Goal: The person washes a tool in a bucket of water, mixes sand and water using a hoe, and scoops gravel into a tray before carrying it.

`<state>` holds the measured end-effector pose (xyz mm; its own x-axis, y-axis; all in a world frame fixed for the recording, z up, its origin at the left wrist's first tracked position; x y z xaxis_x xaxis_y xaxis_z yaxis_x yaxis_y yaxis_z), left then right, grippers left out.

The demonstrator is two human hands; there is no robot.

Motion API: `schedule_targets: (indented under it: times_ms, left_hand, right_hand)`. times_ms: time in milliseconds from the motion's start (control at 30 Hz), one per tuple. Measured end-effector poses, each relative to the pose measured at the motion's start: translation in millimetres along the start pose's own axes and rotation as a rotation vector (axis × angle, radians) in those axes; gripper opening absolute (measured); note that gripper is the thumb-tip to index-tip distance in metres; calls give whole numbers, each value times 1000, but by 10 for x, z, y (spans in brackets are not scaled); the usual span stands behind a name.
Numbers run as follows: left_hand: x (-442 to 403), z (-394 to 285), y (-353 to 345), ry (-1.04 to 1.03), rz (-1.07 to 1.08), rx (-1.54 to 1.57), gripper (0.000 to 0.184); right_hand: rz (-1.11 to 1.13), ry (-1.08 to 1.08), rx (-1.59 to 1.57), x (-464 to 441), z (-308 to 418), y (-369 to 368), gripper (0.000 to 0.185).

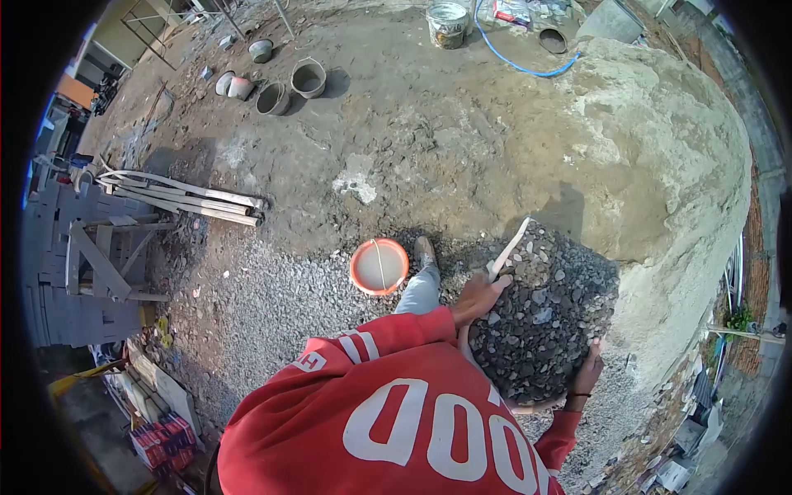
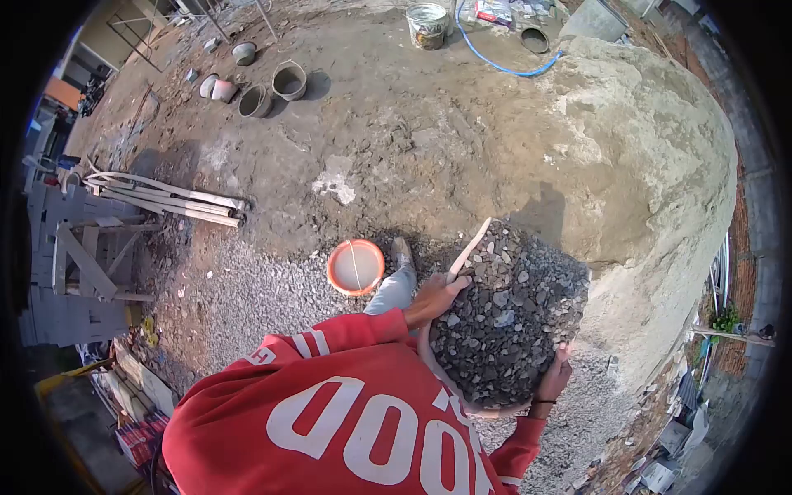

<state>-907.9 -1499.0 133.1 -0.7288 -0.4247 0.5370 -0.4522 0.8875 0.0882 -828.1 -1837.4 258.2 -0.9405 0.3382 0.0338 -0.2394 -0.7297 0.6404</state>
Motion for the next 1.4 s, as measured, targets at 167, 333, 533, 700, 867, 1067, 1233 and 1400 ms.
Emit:
schedule_targets:
  times_ms: [167,333,533,700,867,1067,1233,1400]
  left_hand:
    - [-924,87,884,235,-294,6,85]
    - [-1723,999,1374,441,-463,165,78]
    - [-2075,862,1835,490,-663,512,57]
    - [-2743,1135,1706,529,-791,763,33]
    - [-3494,1443,1541,552,-778,229,22]
    - [-4023,638,1442,256,-786,-375,28]
    - [-4393,255,1313,278,-719,-412,35]
    - [-4579,-496,1273,340,-759,-153,52]
  right_hand:
    - [68,407,385,-673,976,-1749,74]
    - [373,430,731,-1120,1360,-3407,92]
    - [574,631,817,-1323,1865,-4952,90]
    - [749,781,911,-1475,2203,-5978,85]
    - [817,871,975,-1892,2359,-6412,81]
    - [820,782,846,-2833,2140,-6647,74]
    - [841,604,817,-3381,2099,-6549,77]
    - [739,260,649,-3932,1715,-6258,81]
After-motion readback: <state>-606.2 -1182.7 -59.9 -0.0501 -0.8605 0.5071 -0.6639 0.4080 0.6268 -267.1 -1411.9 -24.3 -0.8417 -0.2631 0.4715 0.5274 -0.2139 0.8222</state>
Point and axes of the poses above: each hand's wrist, its own x-axis away from the middle knuckle, its own y-axis out of the back of the hand, z = x × y, the point moved 9 cm from there along -x, towards the middle knuckle, and after that the axes turned 14 degrees about -z, right-handed, at the moved point
